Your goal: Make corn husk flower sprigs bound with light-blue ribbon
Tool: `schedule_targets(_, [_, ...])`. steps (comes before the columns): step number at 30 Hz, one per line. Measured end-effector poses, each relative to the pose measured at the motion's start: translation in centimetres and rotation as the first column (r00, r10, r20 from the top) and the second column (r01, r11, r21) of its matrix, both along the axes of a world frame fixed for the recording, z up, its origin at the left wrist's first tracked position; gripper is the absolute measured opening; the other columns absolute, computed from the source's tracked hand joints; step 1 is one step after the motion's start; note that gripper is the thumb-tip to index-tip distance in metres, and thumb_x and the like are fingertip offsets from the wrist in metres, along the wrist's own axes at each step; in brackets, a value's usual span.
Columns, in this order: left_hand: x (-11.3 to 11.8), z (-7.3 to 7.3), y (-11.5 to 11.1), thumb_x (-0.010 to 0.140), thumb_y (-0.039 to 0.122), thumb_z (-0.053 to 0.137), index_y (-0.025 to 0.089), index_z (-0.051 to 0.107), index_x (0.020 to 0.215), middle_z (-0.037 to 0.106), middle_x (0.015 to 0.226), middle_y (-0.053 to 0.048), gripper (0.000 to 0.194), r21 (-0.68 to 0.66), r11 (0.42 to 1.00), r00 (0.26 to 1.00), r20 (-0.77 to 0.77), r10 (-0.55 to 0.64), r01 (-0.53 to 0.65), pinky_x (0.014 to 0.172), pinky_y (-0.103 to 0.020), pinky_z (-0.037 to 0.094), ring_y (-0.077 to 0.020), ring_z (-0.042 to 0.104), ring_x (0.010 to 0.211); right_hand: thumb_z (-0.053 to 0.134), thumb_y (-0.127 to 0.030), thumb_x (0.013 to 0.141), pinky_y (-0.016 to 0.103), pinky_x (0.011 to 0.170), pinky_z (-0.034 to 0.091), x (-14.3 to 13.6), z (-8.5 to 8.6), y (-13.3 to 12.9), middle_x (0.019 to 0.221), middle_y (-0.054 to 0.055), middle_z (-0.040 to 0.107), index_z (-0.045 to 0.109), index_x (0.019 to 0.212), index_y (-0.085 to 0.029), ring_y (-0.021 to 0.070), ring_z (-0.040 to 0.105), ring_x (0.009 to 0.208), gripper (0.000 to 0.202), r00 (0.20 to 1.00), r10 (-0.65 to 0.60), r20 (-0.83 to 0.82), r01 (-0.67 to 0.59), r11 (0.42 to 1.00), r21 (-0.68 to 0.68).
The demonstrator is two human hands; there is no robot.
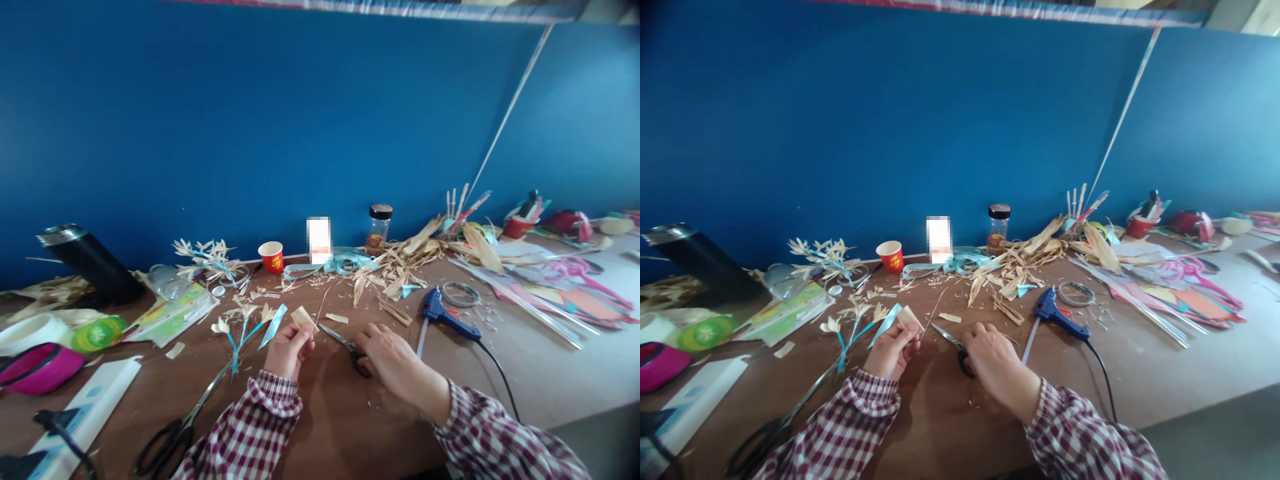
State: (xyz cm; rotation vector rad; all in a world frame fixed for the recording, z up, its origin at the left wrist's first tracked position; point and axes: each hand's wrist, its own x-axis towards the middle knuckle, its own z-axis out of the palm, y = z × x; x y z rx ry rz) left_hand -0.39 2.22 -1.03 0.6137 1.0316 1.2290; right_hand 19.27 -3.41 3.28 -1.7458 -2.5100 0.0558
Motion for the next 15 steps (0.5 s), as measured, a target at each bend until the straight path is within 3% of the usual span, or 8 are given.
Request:
schedule_targets(8, [-0.4,0.4,0.2,0.058,0.023,0.082,0.012,0.062,0.067,0.058,0.055,0.003,0.024,-0.060,0.998,0.996,0.085,0.036,-0.031,0.047,-0.011,0.048,-0.0041,0.054,0.048,0.045,-0.002,0.082,0.031,0.065,0.043,-1.7,0.3,-0.5,0.089,0.013,0.063,0.061,0.096,-0.016,0.0246,0.061,0.080,0.025,0.982,-0.070,0.173,0.070,0.998,0.011])
schedule_targets(15, [-0.7,1.1,0.3,0.065,0.014,0.076,0.015,0.060,0.065,0.056,0.055,0.003,0.016,-0.108,0.992,0.975,0.206,0.087,-0.065,0.047,-0.011,0.049,-0.0029,0.052,0.046,0.044,-0.007,0.082,0.031,0.073,0.044,-0.4,0.0,-0.2,0.091,0.013,0.065,0.061,0.096,-0.016,0.0232,0.062,0.085,0.024,1.000,-0.030,0.000,0.030,0.998,-0.048])
